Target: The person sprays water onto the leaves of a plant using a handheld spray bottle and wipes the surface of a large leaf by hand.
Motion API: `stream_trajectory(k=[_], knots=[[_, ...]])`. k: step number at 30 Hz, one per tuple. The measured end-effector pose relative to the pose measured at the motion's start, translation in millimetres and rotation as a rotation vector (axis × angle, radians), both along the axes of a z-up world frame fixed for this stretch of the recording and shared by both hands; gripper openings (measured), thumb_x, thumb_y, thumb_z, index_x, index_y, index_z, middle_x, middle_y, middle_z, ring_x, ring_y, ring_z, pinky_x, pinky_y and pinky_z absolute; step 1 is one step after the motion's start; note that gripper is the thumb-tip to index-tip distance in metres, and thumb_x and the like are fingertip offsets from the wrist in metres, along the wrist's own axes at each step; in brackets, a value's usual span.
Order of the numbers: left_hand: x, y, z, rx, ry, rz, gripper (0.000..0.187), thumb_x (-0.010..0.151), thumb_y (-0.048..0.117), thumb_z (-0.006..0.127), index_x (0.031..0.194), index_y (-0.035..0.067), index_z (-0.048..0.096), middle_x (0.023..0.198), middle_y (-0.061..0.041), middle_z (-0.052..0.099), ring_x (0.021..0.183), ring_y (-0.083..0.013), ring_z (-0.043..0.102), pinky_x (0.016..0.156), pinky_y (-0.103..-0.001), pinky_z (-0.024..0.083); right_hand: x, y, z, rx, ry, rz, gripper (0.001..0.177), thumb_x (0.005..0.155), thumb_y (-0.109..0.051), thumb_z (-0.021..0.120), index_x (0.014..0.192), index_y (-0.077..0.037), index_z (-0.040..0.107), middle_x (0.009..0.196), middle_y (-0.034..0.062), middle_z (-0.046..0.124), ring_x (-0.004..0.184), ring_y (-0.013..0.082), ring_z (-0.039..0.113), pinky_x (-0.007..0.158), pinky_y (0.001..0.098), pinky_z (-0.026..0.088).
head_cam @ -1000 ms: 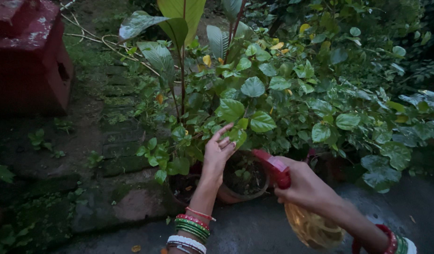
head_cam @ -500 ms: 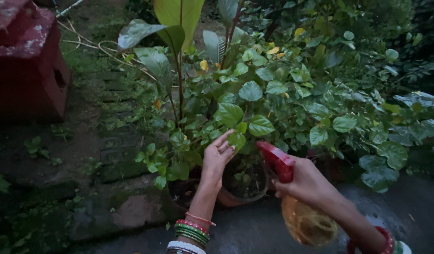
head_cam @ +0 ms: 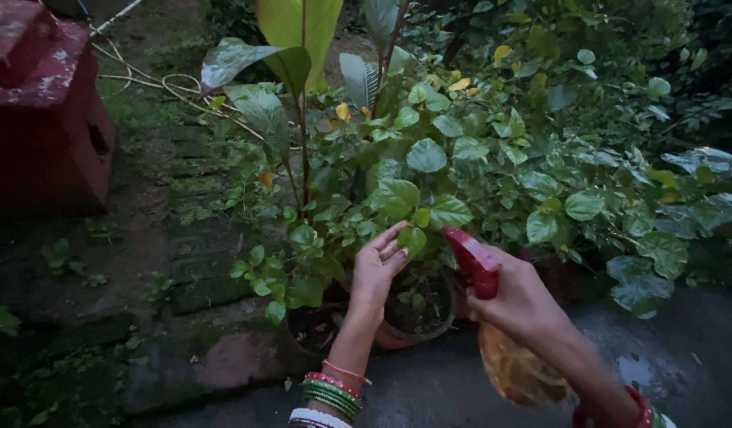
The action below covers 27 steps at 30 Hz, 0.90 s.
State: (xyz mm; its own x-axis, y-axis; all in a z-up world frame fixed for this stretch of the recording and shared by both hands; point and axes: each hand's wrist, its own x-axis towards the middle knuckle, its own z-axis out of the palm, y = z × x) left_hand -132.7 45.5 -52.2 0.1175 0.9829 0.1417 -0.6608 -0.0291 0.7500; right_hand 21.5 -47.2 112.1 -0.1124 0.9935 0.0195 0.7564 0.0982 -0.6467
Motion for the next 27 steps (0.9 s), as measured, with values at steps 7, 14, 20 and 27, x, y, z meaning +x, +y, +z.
stream_trajectory(k=[7, 14, 20, 27], knots=[[-1.8, -0.4, -0.6, 0.027, -0.018, 0.001, 0.054, 0.094, -0.007, 0.058, 0.147, 0.004, 0.058, 0.116, -0.006, 0.071, 0.101, -0.0092, 0.066, 0.089, -0.023, 0.054, 23.1, 6.7, -19.7, -0.082, -0.037, -0.006, 0.035, 0.078, 0.0, 0.074, 0.111, 0.003, 0.067, 0.076, 0.0091, 0.078, 0.062, 0.0134, 0.077, 0.059, 0.0302, 0.063], [-0.9, 4.8, -0.6, -0.004, 0.03, -0.003, 0.055, 0.092, -0.007, 0.058, 0.146, 0.005, 0.058, 0.119, -0.009, 0.072, 0.102, -0.0119, 0.066, 0.087, -0.025, 0.054, 22.0, 10.5, -29.5, 0.023, 0.181, -0.027, 0.061, 0.073, 0.007, 0.073, 0.133, -0.005, 0.068, 0.101, 0.0094, 0.079, 0.083, 0.0158, 0.067, 0.077, 0.0311, 0.057], [-0.7, 20.4, -0.6, 0.041, -0.051, -0.073, 0.051, 0.093, -0.003, 0.06, 0.143, 0.003, 0.056, 0.124, -0.012, 0.072, 0.109, -0.0154, 0.069, 0.095, -0.029, 0.057, -7.3, 15.2, -31.2, 0.159, 0.538, 0.046, 0.09, 0.071, 0.011, 0.066, 0.154, -0.01, 0.039, 0.148, 0.0084, 0.06, 0.134, 0.0138, 0.057, 0.1, 0.0321, 0.051], [-37.7, 5.2, 44.5, 0.227, 0.123, -0.053, 0.05, 0.103, 0.013, 0.06, 0.15, 0.002, 0.05, 0.148, -0.017, 0.059, 0.136, -0.0228, 0.057, 0.114, -0.037, 0.046, -47.6, 38.5, -38.9, 0.321, 0.752, -0.04, 0.079, 0.077, 0.007, 0.075, 0.15, -0.002, 0.045, 0.146, 0.0109, 0.063, 0.129, 0.0194, 0.063, 0.101, 0.0327, 0.054]])
